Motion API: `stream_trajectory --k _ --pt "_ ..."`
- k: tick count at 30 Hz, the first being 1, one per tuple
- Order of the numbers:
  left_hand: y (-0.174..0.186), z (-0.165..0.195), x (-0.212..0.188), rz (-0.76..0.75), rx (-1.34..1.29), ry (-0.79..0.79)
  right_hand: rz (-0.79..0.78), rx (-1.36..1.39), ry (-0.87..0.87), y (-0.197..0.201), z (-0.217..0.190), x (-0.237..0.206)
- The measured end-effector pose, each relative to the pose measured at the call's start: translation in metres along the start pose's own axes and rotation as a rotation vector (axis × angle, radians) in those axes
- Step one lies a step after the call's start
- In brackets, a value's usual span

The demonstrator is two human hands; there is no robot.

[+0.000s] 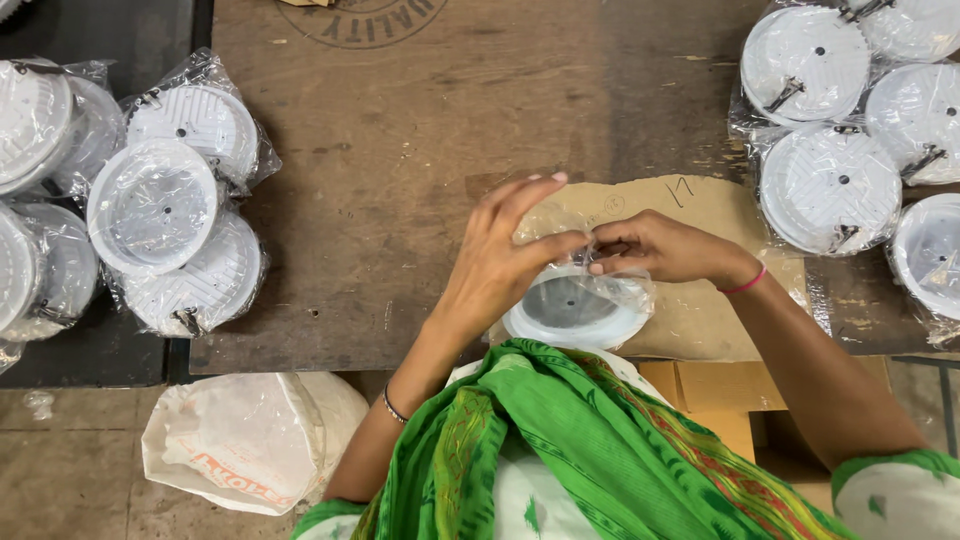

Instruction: The person wraps round LED ceiling light fixtures in clear plastic film at a workbench, pressing the plastic around each unit and stacking the wrapped lights in piles on the table. They occasionally reach into a nearby bin for more fixtures and continue wrapping one at a time.

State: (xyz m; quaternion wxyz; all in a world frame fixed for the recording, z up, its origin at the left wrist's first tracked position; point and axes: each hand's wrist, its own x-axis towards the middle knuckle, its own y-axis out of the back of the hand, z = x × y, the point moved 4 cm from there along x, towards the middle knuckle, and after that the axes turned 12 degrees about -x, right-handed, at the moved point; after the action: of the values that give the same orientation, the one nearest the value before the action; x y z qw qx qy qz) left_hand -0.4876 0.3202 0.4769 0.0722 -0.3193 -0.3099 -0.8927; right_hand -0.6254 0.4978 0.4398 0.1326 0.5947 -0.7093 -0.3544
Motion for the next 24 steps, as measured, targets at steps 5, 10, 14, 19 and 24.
stream_trajectory --k 5,10,14,19,24 --pt "0.005 0.011 0.014 -0.034 0.003 -0.003 -0.019 0.057 -0.002 0.000 0.003 0.000" --pt "0.006 0.022 0.016 -0.046 -0.187 0.079 -0.023 0.018 0.040 0.002 0.001 0.003" --pt "0.012 0.014 0.014 0.090 -0.246 0.129 -0.014 -0.064 0.044 0.003 -0.003 0.003" --pt "0.019 -0.027 -0.009 0.170 -0.390 0.505 0.071 -0.050 0.117 0.000 -0.008 0.002" --pt "-0.002 -0.065 -0.035 -0.143 -0.448 0.846 0.083 -0.086 -0.033 -0.011 0.003 0.004"
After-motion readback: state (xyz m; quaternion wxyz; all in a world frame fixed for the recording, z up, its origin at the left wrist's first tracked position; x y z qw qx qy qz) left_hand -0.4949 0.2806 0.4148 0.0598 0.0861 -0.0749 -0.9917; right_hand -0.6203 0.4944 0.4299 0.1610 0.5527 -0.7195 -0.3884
